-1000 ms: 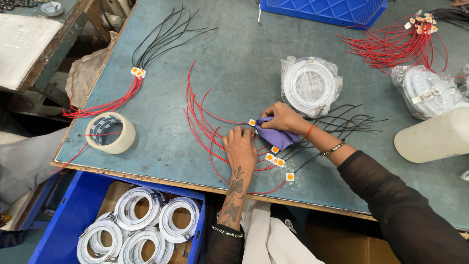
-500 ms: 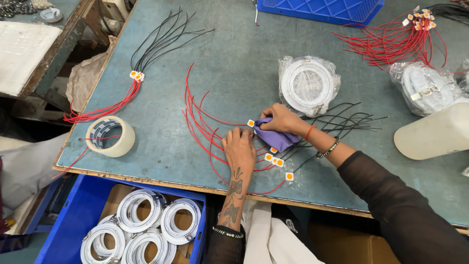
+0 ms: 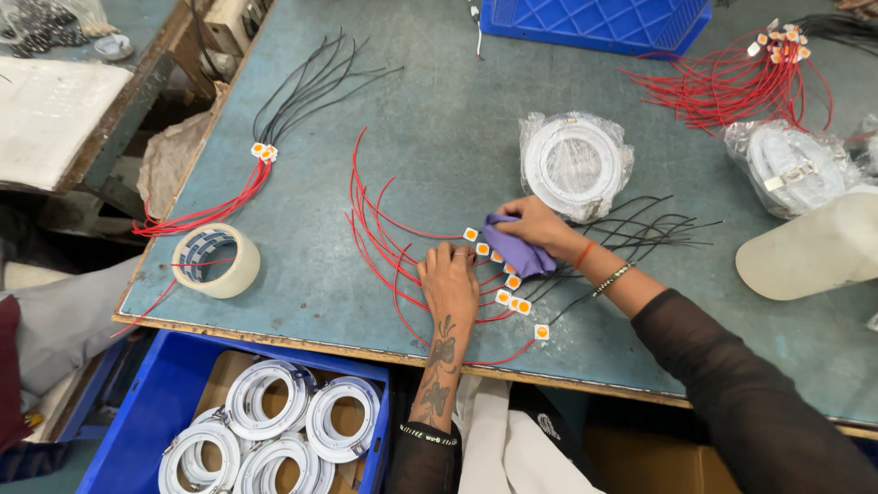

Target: The person wipes the surface of several small LED modules with a purple cloth. They handle each module one at a time, wiping the top face and then placing it back on the table. The task is repetitive and focused on cleaning the components.

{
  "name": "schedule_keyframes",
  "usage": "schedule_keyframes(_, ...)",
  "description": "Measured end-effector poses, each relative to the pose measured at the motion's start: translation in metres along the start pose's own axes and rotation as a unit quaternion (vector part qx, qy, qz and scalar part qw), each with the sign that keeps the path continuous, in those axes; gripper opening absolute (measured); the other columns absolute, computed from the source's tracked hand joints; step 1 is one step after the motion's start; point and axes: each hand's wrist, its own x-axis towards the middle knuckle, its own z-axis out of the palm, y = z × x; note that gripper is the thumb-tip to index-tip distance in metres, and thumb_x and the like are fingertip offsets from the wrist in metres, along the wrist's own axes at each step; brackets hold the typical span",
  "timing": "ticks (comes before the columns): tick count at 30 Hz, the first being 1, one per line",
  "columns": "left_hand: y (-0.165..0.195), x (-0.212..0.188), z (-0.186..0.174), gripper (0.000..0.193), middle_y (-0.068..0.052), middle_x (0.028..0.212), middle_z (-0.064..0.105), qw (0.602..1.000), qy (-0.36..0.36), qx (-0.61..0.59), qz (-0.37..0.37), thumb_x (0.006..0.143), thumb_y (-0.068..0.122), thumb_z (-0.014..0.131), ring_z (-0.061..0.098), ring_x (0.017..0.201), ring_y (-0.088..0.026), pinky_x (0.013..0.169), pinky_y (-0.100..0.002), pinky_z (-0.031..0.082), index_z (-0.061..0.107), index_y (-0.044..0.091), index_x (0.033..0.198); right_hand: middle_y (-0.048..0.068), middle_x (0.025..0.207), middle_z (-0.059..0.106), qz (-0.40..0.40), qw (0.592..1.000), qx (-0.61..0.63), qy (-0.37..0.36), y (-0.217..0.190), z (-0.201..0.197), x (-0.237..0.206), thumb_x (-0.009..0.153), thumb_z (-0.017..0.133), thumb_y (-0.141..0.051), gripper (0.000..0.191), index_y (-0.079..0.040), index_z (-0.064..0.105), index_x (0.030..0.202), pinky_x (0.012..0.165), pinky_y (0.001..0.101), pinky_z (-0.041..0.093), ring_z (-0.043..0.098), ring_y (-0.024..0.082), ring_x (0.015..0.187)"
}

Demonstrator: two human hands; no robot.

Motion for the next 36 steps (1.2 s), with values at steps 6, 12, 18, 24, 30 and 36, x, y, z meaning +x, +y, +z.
schedule_keyframes(6,-0.001,0.001,0.002,0.012,-0.006,0.095,0.062,1.000,-0.002,0.001,0.001,0.085,0.008,0.073,0.058,0.094,-0.026,0.084,-0.043,0.041,0.075,0.008,0.097,0.001,0.088,0.071,0.080,0.976,0.202,-0.007,-0.001,-0.017,-0.004,0.093,0.070,-0.012,0.022,0.001,0.073,0.110,0.057,0.0216,0.052,0.061,0.004,0.068)
schedule_keyframes(12,-0.001,0.000,0.001,0.011,-0.005,0.094,0.063,1.000,-0.007,-0.011,-0.010,0.086,0.008,0.073,0.058,0.094,-0.025,0.085,-0.043,0.042,0.075,0.009,0.096,0.000,0.090,0.073,0.057,0.987,0.147,-0.026,-0.017,-0.023,0.002,0.090,0.070,-0.013,0.021,-0.002,0.074,0.108,0.061,0.0221,0.053,0.064,0.005,0.071)
schedule_keyframes(18,-0.003,0.000,0.002,0.022,-0.008,0.097,0.063,1.000,-0.007,0.018,0.002,0.082,0.004,0.070,0.058,0.096,-0.028,0.085,-0.043,0.042,0.075,0.007,0.103,0.001,0.089,0.075,-0.008,0.991,0.003,-0.130,-0.023,-0.005,0.003,0.084,0.074,-0.015,0.021,-0.001,0.077,0.099,0.071,0.0241,0.053,0.063,0.005,0.078)
schedule_keyframes(24,-0.004,-0.001,0.003,0.021,-0.009,0.097,0.062,1.000,-0.016,0.009,-0.002,0.085,0.007,0.070,0.057,0.095,-0.028,0.084,-0.044,0.041,0.074,0.004,0.106,0.003,0.086,0.075,-0.040,0.989,-0.066,-0.130,-0.017,0.002,0.009,0.074,0.081,-0.017,0.024,-0.001,0.078,0.092,0.071,0.0266,0.052,0.065,0.009,0.079)
schedule_keyframes(30,-0.001,-0.002,0.003,0.022,-0.009,0.098,0.062,1.000,-0.014,0.006,0.000,0.085,0.007,0.070,0.057,0.096,-0.029,0.084,-0.044,0.041,0.074,0.004,0.107,0.004,0.079,0.072,-0.037,0.988,-0.104,-0.107,-0.012,0.005,0.008,0.070,0.081,-0.016,0.022,-0.001,0.075,0.084,0.068,0.0290,0.051,0.064,0.012,0.074)
schedule_keyframes(36,0.000,-0.002,0.004,0.022,-0.009,0.099,0.062,1.000,-0.021,0.006,-0.007,0.085,0.007,0.071,0.057,0.097,-0.029,0.084,-0.044,0.041,0.074,0.003,0.106,0.007,0.071,0.069,-0.032,0.983,-0.158,-0.082,-0.006,0.011,0.011,0.069,0.081,-0.019,0.023,-0.001,0.071,0.079,0.064,0.0316,0.049,0.060,0.014,0.067)
